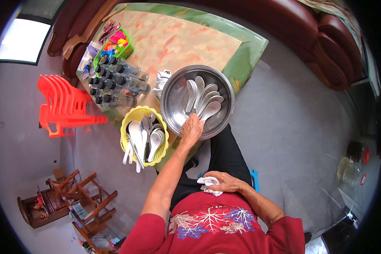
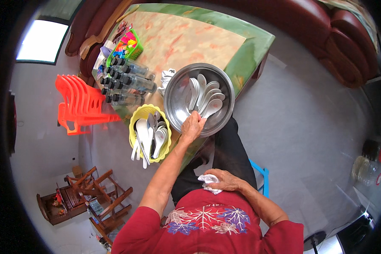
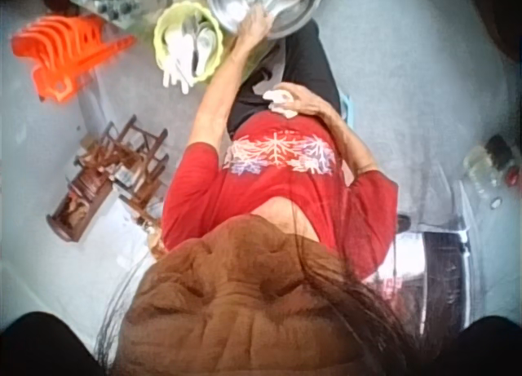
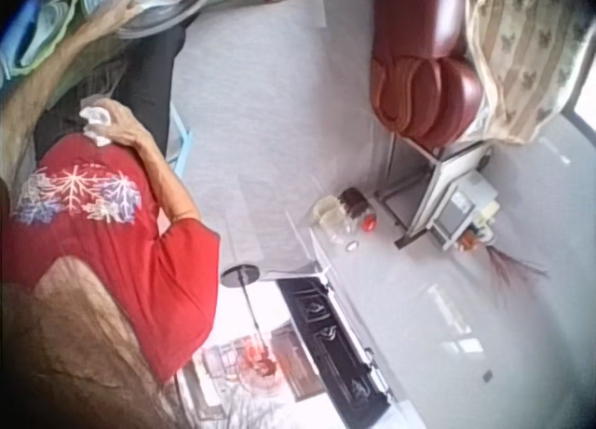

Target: The person sits at a table and wipes white plastic spoons with a white cloth. They pick up spoons one by one from a metal bowl, wipe them thoroughly, and place them into a yellow plastic basket.

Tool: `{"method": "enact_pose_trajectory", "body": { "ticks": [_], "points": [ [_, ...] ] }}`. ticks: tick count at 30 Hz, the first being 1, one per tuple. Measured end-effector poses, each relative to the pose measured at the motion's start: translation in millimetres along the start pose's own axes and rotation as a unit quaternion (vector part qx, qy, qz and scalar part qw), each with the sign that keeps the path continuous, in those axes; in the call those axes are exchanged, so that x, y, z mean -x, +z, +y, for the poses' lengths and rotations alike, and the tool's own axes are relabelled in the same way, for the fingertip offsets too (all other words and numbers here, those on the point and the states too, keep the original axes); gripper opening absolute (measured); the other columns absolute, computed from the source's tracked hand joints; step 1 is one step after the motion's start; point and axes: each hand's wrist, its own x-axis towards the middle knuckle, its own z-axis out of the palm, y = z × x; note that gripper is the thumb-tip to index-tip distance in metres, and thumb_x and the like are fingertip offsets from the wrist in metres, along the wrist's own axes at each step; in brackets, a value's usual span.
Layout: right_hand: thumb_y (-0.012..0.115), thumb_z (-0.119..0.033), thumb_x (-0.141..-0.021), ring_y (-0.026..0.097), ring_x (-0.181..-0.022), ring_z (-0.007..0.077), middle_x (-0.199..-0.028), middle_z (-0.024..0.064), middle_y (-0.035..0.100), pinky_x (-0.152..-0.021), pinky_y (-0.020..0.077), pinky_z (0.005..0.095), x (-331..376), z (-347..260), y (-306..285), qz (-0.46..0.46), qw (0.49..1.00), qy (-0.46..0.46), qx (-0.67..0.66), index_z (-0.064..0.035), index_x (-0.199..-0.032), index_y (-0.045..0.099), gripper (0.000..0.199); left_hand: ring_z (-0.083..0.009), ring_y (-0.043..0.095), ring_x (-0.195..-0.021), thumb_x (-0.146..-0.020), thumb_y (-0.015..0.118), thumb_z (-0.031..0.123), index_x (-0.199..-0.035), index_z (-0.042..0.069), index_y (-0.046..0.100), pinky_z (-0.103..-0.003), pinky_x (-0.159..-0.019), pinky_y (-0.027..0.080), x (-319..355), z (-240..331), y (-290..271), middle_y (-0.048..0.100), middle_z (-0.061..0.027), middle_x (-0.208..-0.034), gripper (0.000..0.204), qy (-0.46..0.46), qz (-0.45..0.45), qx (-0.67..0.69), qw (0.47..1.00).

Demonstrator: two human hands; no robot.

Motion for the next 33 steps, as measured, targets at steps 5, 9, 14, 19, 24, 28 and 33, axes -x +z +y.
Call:
{"method": "enact_pose_trajectory", "body": {
  "ticks": [5, 9, 14, 19, 24, 28, 33],
  "points": [
    [0.059, -0.027, -0.081, 0.059, -0.097, 0.0271, -0.105, 0.0173, 0.061, -0.085, 0.0446, 0.0353, -1.4, -4.6, 4.5, 0.033, 0.999, 0.029, -0.012, -0.0012, -0.117, 0.053, 0.045, -0.0428, 0.058, -0.083, -0.083, 0.056, 0.022, -0.086, 0.001, 0.055, -0.048, -0.074, 0.045, -3.6, -18.0, 11.5, 0.061, -0.0246, -0.081, 0.021, 0.038, 0.000, 0.091, 0.995],
    [0.058, -0.025, -0.081, 0.060, -0.093, 0.0243, -0.101, 0.0149, 0.062, -0.082, 0.0460, 0.0336, 0.0, -6.6, 9.1, 0.056, 0.997, 0.047, -0.025, -0.0022, -0.116, 0.054, 0.042, -0.0459, 0.058, -0.086, -0.084, 0.048, 0.016, -0.098, -0.003, 0.045, -0.051, -0.077, 0.045, -6.7, -30.8, -1.3, 0.060, -0.0294, -0.079, 0.023, 0.055, -0.061, 0.058, 0.995],
    [0.056, -0.025, -0.082, 0.061, -0.089, 0.0231, -0.098, 0.0141, 0.063, -0.081, 0.0464, 0.0329, 2.8, -10.2, 15.9, 0.076, 0.995, 0.051, -0.031, -0.0021, -0.115, 0.054, 0.040, -0.0420, 0.058, -0.086, -0.083, 0.045, 0.004, -0.096, -0.003, 0.042, -0.049, -0.072, 0.048, 36.0, 8.7, -39.9, 0.060, -0.0261, -0.089, 0.015, 0.083, 0.085, -0.075, 0.990],
    [0.056, -0.025, -0.082, 0.061, -0.088, 0.0234, -0.096, 0.0148, 0.063, -0.080, 0.0466, 0.0335, -0.1, -5.9, 24.5, 0.083, 0.996, 0.041, 0.013, -0.0013, -0.113, 0.055, 0.039, -0.0399, 0.056, -0.087, -0.084, 0.045, 0.004, -0.105, -0.002, 0.043, -0.047, -0.073, 0.046, 47.9, -11.8, -47.5, 0.058, -0.0250, -0.097, 0.021, 0.085, 0.206, -0.001, 0.975],
    [0.057, -0.020, -0.083, 0.061, -0.088, 0.0185, -0.096, 0.0106, 0.062, -0.078, 0.0481, 0.0314, 1.9, -15.9, 26.6, 0.106, 0.990, 0.001, 0.090, -0.0008, -0.112, 0.054, 0.036, -0.0036, 0.034, -0.044, -0.088, 0.048, 0.013, -0.096, 0.004, 0.048, -0.019, -0.039, 0.027, 57.8, -30.1, -49.5, 0.041, 0.0043, -0.060, 0.012, -0.090, 0.033, 0.483, 0.870],
    [0.055, -0.005, -0.082, 0.061, -0.082, 0.0118, -0.091, 0.0040, 0.060, -0.071, 0.0503, 0.0262, -2.1, -35.6, 22.3, 0.179, 0.983, -0.047, -0.004, -0.0009, -0.109, 0.054, 0.027, -0.0033, 0.029, -0.039, -0.090, 0.046, 0.014, -0.087, 0.006, 0.046, -0.020, -0.037, 0.024, 92.2, -1.9, -70.3, 0.037, 0.0048, -0.058, 0.008, -0.137, -0.023, 0.633, 0.762],
    [0.058, -0.002, -0.074, 0.060, -0.080, 0.0298, -0.089, 0.0154, 0.058, -0.071, 0.0479, 0.0354, -25.1, -99.6, -0.1, 0.428, 0.847, -0.245, 0.201, -0.0004, -0.105, 0.055, 0.031, -0.0030, 0.030, -0.040, -0.092, 0.045, 0.017, -0.083, 0.007, 0.046, -0.020, -0.037, 0.025, 126.2, 6.9, -68.7, 0.037, 0.0047, -0.059, 0.013, -0.105, -0.024, 0.657, 0.746]
  ]
}}
